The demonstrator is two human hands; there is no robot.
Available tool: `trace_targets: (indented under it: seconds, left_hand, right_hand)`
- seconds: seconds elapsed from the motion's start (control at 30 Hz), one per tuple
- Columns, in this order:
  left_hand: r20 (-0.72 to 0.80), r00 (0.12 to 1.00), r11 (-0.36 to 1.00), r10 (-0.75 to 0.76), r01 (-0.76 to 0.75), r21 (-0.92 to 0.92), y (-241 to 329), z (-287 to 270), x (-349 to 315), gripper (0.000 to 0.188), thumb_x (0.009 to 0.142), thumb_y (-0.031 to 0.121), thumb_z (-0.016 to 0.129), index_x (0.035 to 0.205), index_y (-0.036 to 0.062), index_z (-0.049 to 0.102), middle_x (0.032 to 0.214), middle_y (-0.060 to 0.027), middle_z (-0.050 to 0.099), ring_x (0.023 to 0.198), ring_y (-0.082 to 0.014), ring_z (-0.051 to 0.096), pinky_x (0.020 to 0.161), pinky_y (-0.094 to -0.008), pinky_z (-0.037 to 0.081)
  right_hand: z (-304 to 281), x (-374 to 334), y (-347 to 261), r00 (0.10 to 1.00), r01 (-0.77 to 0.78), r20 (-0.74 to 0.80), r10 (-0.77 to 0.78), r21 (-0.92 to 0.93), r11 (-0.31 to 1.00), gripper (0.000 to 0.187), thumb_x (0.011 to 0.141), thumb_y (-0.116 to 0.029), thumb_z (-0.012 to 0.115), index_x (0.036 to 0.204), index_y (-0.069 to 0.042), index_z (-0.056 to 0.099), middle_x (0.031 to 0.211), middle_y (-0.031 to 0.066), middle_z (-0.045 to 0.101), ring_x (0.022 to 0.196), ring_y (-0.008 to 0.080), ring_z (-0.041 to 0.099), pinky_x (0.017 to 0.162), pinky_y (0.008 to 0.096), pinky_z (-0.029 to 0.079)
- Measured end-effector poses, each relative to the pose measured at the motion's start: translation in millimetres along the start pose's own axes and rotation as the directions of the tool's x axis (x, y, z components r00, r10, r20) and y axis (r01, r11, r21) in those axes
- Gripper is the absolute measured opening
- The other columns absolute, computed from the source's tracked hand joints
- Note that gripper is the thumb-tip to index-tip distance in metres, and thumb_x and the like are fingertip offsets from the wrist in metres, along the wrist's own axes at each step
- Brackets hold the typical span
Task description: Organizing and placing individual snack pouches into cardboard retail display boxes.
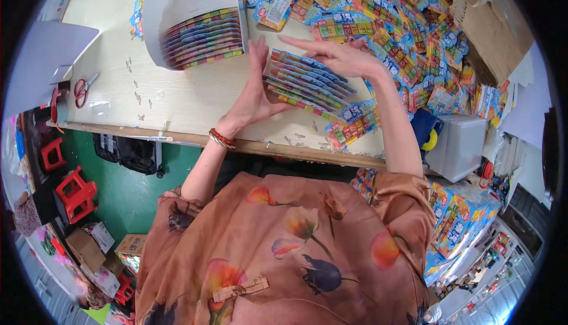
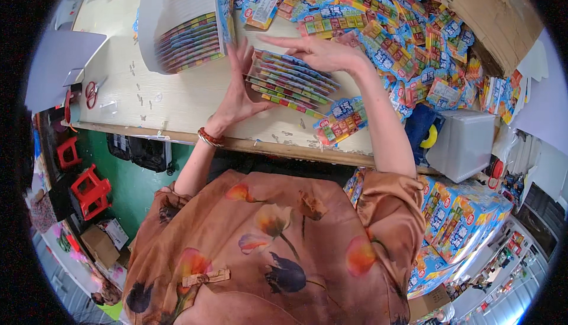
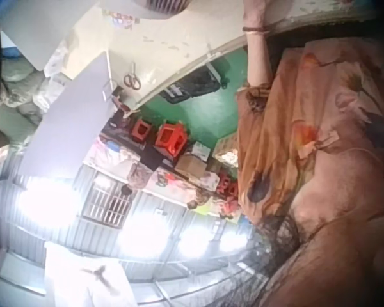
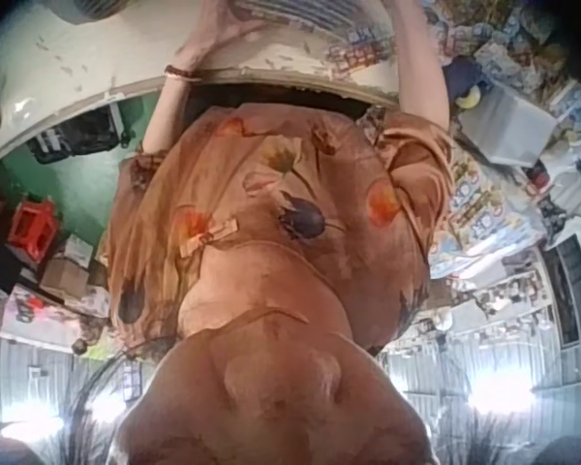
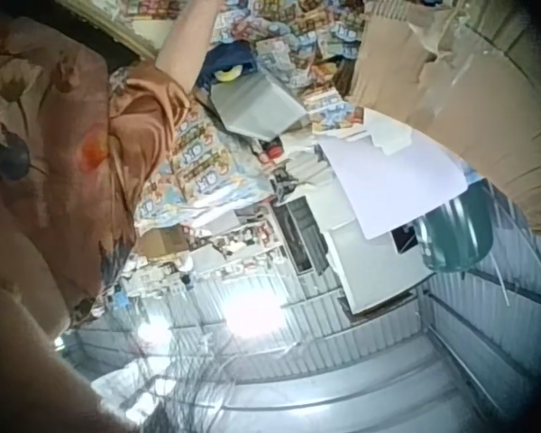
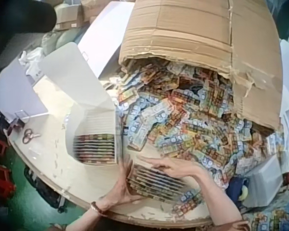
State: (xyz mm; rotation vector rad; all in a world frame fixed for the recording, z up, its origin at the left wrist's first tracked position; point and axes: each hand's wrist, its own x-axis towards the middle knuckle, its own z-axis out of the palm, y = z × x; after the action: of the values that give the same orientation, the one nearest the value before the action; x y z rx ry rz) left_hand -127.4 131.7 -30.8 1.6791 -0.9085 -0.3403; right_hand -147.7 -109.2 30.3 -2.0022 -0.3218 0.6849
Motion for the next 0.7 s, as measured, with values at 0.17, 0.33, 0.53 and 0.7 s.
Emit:
trace_targets:
  seconds: [0.17,0.33,0.53,0.7]
  left_hand:
    - [0.143,0.99,0.985,0.016,0.009,-0.171,0,-3,6,0.147,0.058,0.012,0.091,0.146,0.014,-0.027,0.144,-0.0207,0.033,0.127,-0.032,0.043,0.108,-0.0416,0.037]
    - [0.154,0.985,0.992,-0.072,0.087,-0.088,3,-9,-1,0.145,0.061,0.011,0.09,0.146,0.013,-0.027,0.14,-0.019,0.034,0.125,-0.0292,0.045,0.104,-0.0385,0.039]
    - [0.127,0.988,0.991,-0.092,0.104,-0.087,7,4,-11,0.144,0.061,0.015,0.09,0.147,0.0128,-0.025,0.141,-0.0183,0.032,0.124,-0.0294,0.044,0.105,-0.0392,0.039]
    - [0.127,0.985,0.991,-0.113,0.121,-0.056,8,-3,-27,0.14,0.062,0.016,0.09,0.148,0.0063,-0.021,0.134,-0.0171,0.033,0.121,-0.0283,0.041,0.103,-0.0373,0.037]
  right_hand:
    - [29,-38,9,0.935,0.031,-0.31,0.174,0.559,0.829,0.054,0.104,-0.04,0.031,0.152,-0.016,0.023,0.14,0.013,0.048,0.124,0.0208,0.05,0.104,0.0362,0.037]
    - [81,-77,23,0.786,0.228,-0.581,0.209,0.587,0.777,0.079,0.094,-0.068,0.022,0.152,-0.013,0.02,0.14,0.0157,0.046,0.123,0.0284,0.05,0.105,0.0401,0.036]
    - [161,-38,2,0.326,0.53,-0.902,0.283,0.422,0.735,0.075,0.098,-0.058,0.027,0.148,-0.001,0.024,0.147,0.0112,0.032,0.133,0.0212,0.033,0.11,0.0346,0.027]
    - [166,-35,3,0.306,0.456,-0.91,0.28,0.399,0.796,0.06,0.101,-0.049,0.032,0.137,-0.002,0.043,0.126,0.0084,0.046,0.111,0.0158,0.045,0.099,0.0301,0.034]
